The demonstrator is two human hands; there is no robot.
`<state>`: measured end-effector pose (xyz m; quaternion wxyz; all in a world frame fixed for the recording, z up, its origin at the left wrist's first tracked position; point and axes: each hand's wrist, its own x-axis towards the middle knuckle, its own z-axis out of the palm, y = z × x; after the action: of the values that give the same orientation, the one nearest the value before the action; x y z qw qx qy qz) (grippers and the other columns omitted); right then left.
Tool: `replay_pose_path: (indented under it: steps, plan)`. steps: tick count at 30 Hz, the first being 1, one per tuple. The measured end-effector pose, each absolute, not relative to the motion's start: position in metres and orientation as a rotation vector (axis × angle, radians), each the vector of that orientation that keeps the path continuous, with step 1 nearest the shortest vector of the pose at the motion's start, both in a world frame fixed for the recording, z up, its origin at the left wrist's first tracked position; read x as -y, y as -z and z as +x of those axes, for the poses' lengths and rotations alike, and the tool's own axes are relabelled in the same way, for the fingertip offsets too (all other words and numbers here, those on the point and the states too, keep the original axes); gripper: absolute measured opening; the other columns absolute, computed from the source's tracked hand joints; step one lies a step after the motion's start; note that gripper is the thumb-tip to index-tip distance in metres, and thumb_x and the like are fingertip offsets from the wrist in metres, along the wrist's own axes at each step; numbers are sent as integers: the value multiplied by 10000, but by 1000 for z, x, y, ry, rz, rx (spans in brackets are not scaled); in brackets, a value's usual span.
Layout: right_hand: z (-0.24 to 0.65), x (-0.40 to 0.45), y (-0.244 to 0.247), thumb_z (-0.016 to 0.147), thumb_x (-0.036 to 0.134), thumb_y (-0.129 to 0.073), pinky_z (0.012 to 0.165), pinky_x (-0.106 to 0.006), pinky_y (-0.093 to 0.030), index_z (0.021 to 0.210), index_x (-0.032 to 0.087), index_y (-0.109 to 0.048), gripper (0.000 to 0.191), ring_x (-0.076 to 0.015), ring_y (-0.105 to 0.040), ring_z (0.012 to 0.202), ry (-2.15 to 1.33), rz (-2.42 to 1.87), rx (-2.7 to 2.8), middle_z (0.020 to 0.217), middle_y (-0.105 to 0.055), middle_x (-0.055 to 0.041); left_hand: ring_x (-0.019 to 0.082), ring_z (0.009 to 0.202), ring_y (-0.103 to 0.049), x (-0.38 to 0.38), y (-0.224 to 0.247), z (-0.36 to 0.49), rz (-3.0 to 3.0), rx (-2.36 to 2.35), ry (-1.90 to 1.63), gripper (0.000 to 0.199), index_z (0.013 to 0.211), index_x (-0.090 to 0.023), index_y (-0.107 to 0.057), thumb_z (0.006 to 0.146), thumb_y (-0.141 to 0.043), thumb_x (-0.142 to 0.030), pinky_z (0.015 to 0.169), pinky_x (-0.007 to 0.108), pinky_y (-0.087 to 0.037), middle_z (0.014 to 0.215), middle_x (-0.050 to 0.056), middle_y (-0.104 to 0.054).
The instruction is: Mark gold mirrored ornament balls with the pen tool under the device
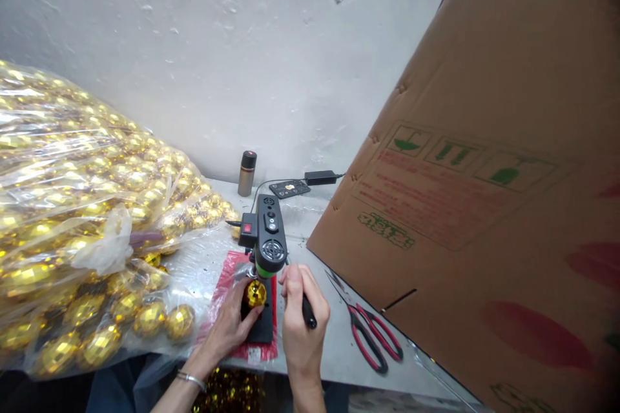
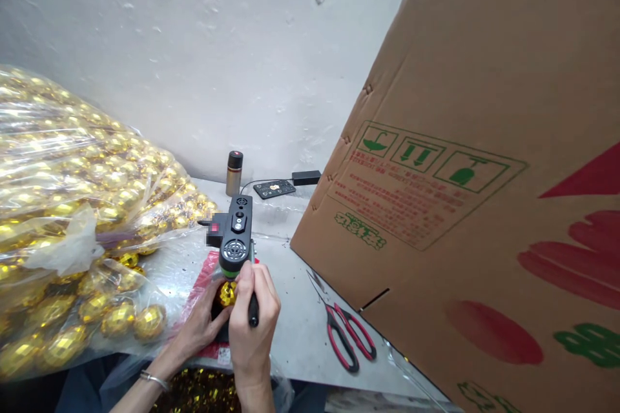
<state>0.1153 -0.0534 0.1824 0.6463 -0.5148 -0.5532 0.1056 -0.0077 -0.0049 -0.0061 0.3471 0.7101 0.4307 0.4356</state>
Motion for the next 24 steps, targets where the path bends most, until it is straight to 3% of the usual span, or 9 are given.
replay_pose_path:
  steps: [12, 24]
  plan:
    - [114, 53, -183, 1050, 306, -442, 505, -214, -374, 686, 218, -493, 378, -98, -434, 530, -202, -1146, 1255, 614, -458, 47, 356, 1363, -557, 1, 6, -10, 1995, -1001, -1065, 539, 1449, -190, -454, 956, -554, -385, 1139, 573, -469, 1458, 209, -572]
    - [116, 59, -175, 1053, 252, -444, 489, -195, -373, 724, 216, -515, 338, -90, -446, 532, -211, -1126, 1288, 644, -475, 49, 330, 1148, -684, 4, 5, -10, 1758, -1152, -1041, 524, 1246, -191, -547, 796, -741, -375, 1012, 540, -556, 1227, 145, -699]
